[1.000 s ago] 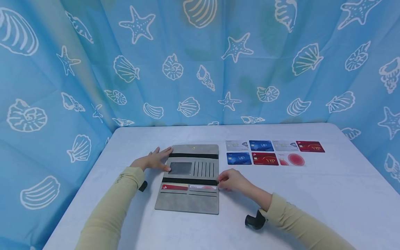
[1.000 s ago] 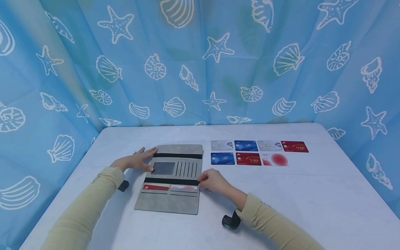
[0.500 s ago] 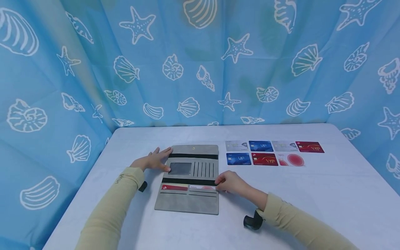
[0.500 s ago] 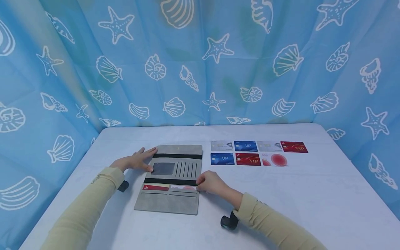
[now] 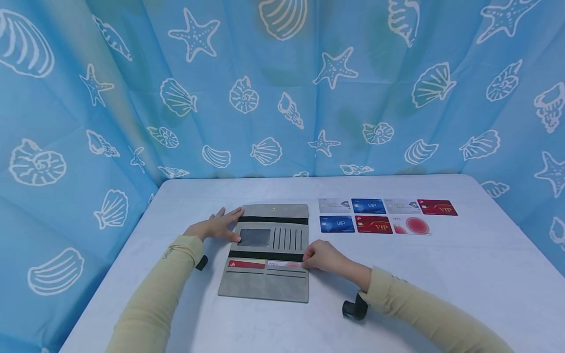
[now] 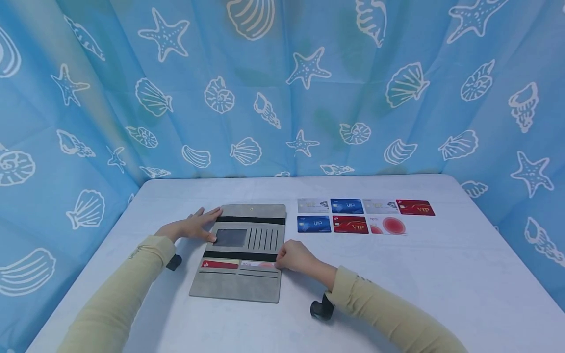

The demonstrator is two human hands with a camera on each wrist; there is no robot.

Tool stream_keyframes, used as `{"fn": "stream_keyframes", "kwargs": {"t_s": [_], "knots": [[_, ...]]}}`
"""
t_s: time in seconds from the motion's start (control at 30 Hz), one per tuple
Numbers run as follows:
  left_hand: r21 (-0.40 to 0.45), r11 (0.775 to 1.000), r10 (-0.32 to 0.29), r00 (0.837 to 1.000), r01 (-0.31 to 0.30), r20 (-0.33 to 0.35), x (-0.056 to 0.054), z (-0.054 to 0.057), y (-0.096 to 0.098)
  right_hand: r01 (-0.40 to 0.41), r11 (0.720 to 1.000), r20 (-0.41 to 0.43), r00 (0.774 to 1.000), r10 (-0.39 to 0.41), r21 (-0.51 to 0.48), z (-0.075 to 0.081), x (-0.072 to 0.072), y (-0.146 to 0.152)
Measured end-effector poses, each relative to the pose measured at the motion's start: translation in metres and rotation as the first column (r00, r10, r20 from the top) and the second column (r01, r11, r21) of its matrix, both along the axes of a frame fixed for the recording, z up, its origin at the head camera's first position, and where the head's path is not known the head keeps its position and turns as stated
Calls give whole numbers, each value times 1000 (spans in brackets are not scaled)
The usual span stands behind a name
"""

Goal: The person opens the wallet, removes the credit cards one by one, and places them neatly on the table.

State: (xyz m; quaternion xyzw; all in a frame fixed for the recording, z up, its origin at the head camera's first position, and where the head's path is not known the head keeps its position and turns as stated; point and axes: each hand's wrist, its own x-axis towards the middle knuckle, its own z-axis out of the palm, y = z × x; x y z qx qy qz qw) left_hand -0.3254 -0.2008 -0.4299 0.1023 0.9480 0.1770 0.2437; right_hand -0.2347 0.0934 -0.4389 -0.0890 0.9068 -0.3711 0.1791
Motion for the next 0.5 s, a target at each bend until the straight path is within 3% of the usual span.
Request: {"fn": "stream_keyframes", "kwargs": {"t_s": [0.5], "knots": [[-1,1000,31,1000,-31,-3,-1,-4,-2,-35,997,13,999,35,72,0,-5,-4]]}}
